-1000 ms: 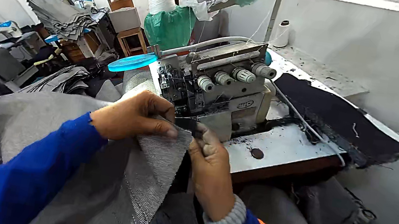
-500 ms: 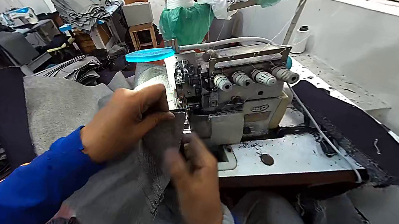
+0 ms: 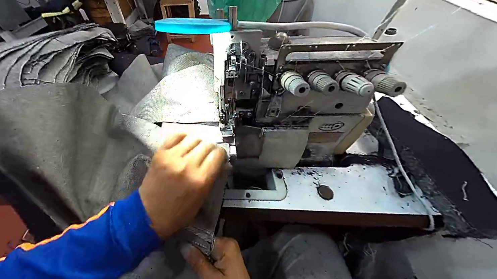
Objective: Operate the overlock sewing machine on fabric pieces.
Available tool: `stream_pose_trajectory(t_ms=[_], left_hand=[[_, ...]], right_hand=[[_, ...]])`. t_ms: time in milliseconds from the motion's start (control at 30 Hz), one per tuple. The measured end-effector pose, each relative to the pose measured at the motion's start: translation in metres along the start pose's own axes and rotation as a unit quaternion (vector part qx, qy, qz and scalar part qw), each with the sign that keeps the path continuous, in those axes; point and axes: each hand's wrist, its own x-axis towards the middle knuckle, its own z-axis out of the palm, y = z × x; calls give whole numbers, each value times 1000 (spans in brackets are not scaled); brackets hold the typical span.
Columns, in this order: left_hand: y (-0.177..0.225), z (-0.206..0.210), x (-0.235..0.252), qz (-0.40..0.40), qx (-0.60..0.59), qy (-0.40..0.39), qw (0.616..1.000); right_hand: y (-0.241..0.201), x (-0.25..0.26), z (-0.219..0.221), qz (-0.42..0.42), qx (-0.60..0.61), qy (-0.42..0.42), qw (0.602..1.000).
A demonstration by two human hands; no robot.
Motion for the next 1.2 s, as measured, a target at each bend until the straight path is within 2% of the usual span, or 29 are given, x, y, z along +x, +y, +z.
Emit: stream_pose_trajectory(t_ms=[133, 300, 433, 500, 600, 733, 833, 933, 1067, 1200], left_hand=[[18, 6, -7, -46, 39, -53, 997], [-9, -3, 13, -65, -110, -81, 988], [8, -35, 6, -12, -177, -93, 980], [28, -39, -12, 18, -182, -99, 978], [40, -26, -48, 37, -109, -114, 987], [22, -4, -55, 55, -22, -38, 998], [8, -5, -40, 82, -43, -21, 996], [-11, -9, -22, 96, -88, -41, 991], [-24, -5, -9, 90, -104, -41, 990], [-25, 1, -15, 74, -95, -32, 992]], right_hand=[[-4, 11, -12, -42, -36, 3, 998], [-18, 31, -29, -55, 4, 27, 998], [-27, 44, -51, -44, 40, 10, 998], [-26, 48, -55, -38, -4, 5, 999], [-26, 50, -50, -77, -107, 12, 991], [-22, 54, -37, -127, -196, 78, 969], [-24, 62, -32, -139, -250, 121, 951], [-25, 75, -28, -133, -270, 159, 940], [-26, 88, -30, -95, -222, 151, 959], [-18, 76, -25, -165, -266, 111, 943]])
